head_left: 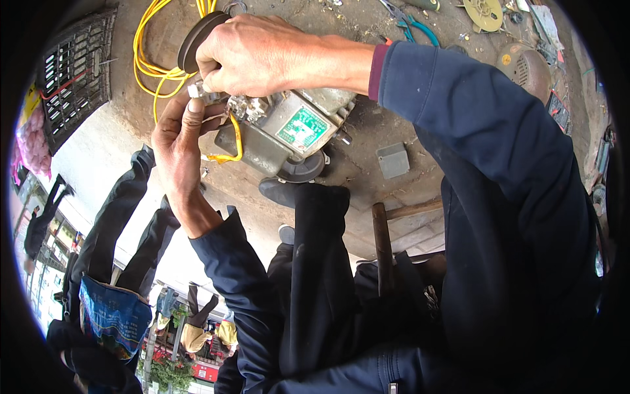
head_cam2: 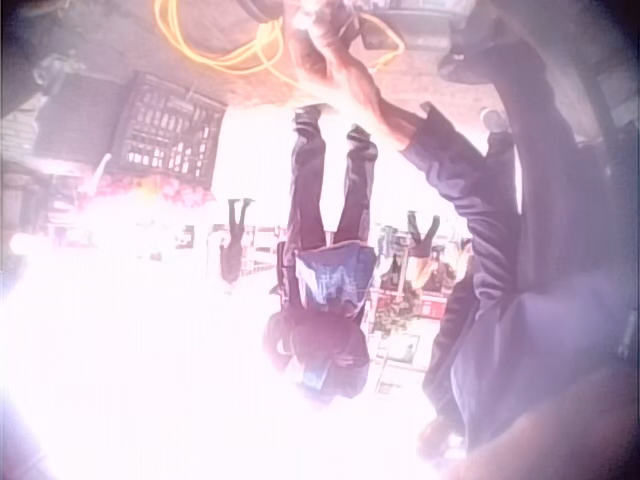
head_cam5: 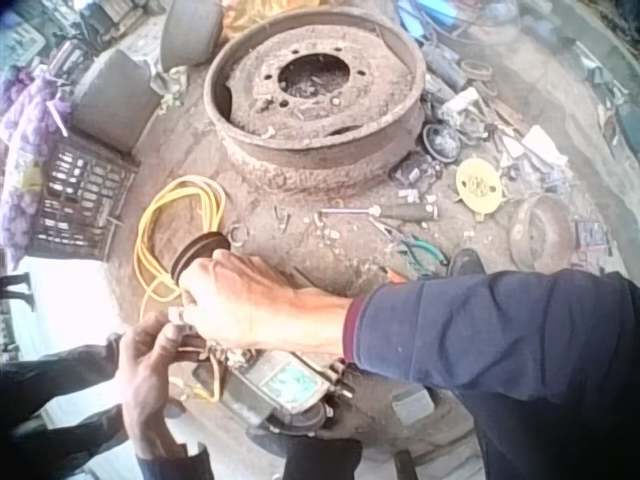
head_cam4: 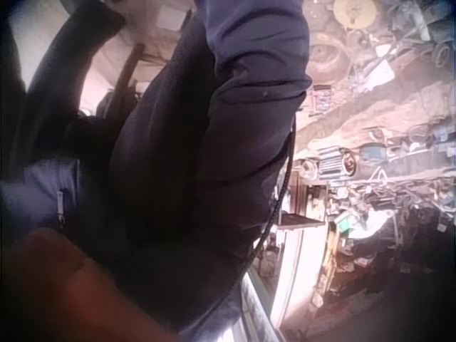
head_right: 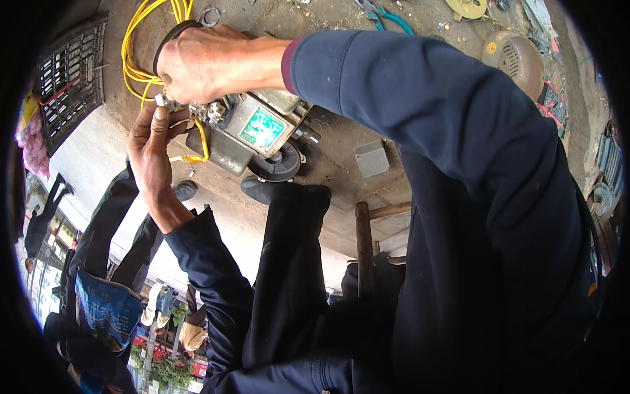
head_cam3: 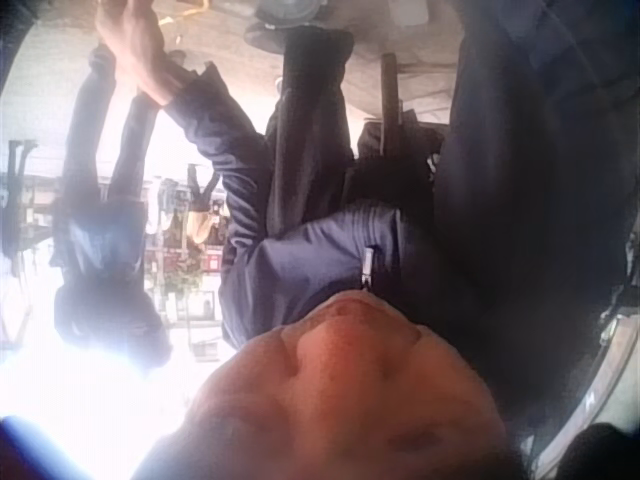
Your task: The person works on a small electrical component, using a screwdriver to tighten screws on a terminal block and connecting yellow wires. They repeatedly adjust the component and wires while seated at a cluttered workbench.
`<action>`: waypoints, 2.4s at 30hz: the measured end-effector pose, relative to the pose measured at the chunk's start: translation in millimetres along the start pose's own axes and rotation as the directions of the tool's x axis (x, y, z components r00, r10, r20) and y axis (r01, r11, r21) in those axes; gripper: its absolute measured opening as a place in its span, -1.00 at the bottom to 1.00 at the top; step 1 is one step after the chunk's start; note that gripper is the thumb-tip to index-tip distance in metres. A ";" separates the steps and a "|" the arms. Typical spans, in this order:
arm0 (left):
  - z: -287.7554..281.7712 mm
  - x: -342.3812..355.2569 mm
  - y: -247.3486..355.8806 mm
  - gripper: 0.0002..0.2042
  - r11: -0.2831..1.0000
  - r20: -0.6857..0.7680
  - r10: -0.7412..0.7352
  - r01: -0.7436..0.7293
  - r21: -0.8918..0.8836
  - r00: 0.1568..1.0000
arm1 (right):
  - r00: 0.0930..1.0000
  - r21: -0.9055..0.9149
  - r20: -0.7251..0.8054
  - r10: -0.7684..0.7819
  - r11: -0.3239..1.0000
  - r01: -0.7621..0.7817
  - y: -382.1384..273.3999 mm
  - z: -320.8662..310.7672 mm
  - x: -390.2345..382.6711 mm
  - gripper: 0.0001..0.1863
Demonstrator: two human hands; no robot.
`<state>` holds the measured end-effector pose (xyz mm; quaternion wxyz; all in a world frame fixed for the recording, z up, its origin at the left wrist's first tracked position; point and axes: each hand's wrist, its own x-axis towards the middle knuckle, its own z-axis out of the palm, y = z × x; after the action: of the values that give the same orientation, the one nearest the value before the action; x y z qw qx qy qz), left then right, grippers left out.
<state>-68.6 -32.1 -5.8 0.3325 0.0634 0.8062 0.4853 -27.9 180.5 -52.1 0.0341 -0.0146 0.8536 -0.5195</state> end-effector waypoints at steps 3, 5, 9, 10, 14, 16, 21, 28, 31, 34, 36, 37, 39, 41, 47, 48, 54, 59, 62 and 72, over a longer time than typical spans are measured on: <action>4.0 -0.6 1.6 -0.67 1.000 -0.022 0.012 -0.011 0.024 1.000 | 1.000 0.004 0.004 0.003 1.000 -0.003 0.6 0.1 0.3 -0.75; 5.3 -1.2 2.9 -0.68 0.999 -0.029 0.022 -0.021 0.038 0.999 | 1.000 0.012 0.001 -0.003 1.000 0.003 0.9 -0.2 0.3 -0.76; 6.6 -1.6 3.1 -0.69 0.999 -0.023 0.035 -0.034 0.038 0.999 | 1.000 0.014 0.008 -0.003 1.000 0.003 0.6 -0.9 -0.2 -0.75; 7.0 -1.8 2.7 -0.69 0.999 -0.022 0.036 -0.036 0.024 0.999 | 1.000 0.003 0.019 0.007 1.000 -0.008 0.3 -1.0 -0.3 -0.75; 8.1 -1.7 0.5 -0.63 0.997 -0.034 0.057 -0.055 0.059 0.998 | 1.000 0.011 0.019 0.001 1.000 -0.001 0.2 -1.0 -0.9 -0.75; 7.8 -1.7 0.3 -0.62 0.997 -0.029 0.057 -0.056 0.049 0.998 | 1.000 0.000 0.017 0.007 1.000 -0.007 0.4 -0.4 -0.8 -0.74; 6.6 -2.5 2.2 -0.64 1.000 -0.041 0.023 -0.022 0.022 0.999 | 0.999 0.000 -0.016 -0.030 1.000 0.030 0.2 0.6 -0.2 -0.75; 14.7 -3.3 2.6 -0.68 0.997 -0.095 0.074 -0.072 0.028 0.993 | 1.000 0.011 0.010 0.015 1.000 -0.015 -0.9 -1.2 -1.5 -0.76; 19.0 -5.2 2.4 -0.70 0.995 -0.143 0.088 -0.081 0.053 0.986 | 1.000 0.003 0.018 0.015 1.000 -0.015 -2.0 -2.5 -0.4 -0.73; 25.2 -4.9 0.0 -0.71 0.992 -0.204 0.108 -0.092 0.088 0.973 | 1.000 0.025 0.019 0.011 1.000 -0.011 -3.5 -4.2 -0.5 -0.73; 30.2 -6.4 -2.7 -0.75 0.986 -0.263 0.151 -0.126 0.110 0.953 | 0.998 0.042 0.035 0.043 0.998 -0.045 -4.3 -6.2 -2.7 -0.73; 32.5 -6.3 -4.2 -0.75 0.984 -0.287 0.165 -0.139 0.110 0.944 | 0.997 0.049 0.042 0.059 0.997 -0.061 -4.6 -7.0 -3.5 -0.73; 37.7 -7.2 -8.0 -0.80 0.978 -0.336 0.207 -0.190 0.081 0.919 | 0.997 0.055 0.046 0.065 0.996 -0.068 -5.1 -8.4 -5.0 -0.73; 40.3 -7.1 -10.5 -0.81 0.976 -0.353 0.218 -0.202 0.081 0.910 | 0.998 0.065 0.035 0.057 0.996 -0.059 -5.4 -8.9 -5.6 -0.74; 48.7 -6.0 -17.1 -0.78 0.951 -0.382 0.308 -0.291 0.102 0.872 | 1.000 0.039 -0.007 0.011 0.999 -0.011 -3.9 -4.1 -4.9 -0.75; 49.0 -6.4 -17.6 -0.78 0.951 -0.381 0.308 -0.295 0.096 0.872 | 1.000 0.035 -0.026 -0.002 0.999 0.003 -3.3 -3.1 -5.0 -0.75; 47.3 -6.6 -18.1 -0.77 0.949 -0.371 0.307 -0.310 0.052 0.877 | 0.993 0.090 -0.054 -0.109 0.989 0.114 2.9 -3.8 -5.8 -0.80; 47.7 -7.0 -19.0 -0.77 0.957 -0.386 0.279 -0.286 0.041 0.879 | 0.992 0.135 -0.064 -0.112 0.984 0.120 4.4 -2.8 -6.0 -0.83; 49.1 -7.6 -18.6 -0.78 0.949 -0.397 0.313 -0.296 0.104 0.863 | 0.991 0.107 -0.069 -0.116 0.987 0.123 3.8 -1.4 -6.0 -0.84; 54.6 -7.0 -15.7 -0.78 0.897 -0.383 0.407 -0.283 0.340 0.830 | 0.976 0.128 -0.156 -0.151 0.977 0.172 1.1 -2.4 -12.2 -0.85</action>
<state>-27.1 -2.8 -32.2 0.0339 0.1413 0.8933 0.4253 -15.9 183.9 -51.4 -0.0697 -0.0439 0.8111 -0.5791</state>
